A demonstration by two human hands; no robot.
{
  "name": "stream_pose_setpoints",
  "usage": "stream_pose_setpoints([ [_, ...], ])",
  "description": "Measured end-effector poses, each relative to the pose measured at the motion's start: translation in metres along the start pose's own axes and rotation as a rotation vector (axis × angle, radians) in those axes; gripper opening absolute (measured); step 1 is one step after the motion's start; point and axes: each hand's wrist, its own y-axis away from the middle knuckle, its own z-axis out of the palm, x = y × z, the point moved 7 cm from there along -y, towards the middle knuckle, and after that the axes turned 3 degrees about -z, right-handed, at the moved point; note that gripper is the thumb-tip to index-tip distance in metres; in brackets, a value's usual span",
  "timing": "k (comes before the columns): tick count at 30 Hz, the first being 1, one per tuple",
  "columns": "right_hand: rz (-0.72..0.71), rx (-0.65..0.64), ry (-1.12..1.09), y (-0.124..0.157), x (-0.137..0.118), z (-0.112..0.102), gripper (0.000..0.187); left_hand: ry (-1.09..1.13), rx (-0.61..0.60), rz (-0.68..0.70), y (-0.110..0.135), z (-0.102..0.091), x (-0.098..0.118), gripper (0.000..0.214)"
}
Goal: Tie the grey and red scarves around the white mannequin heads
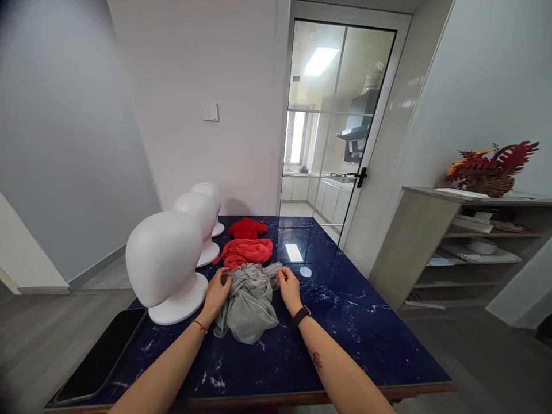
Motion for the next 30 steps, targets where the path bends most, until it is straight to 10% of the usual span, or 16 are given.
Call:
stream_pose_setpoints([
  [30,0.05,-0.238,-0.07,0.034,-0.014,0.018,0.033,-0.115,-0.047,0.06,0.01,-0.005,0.016,0.031],
])
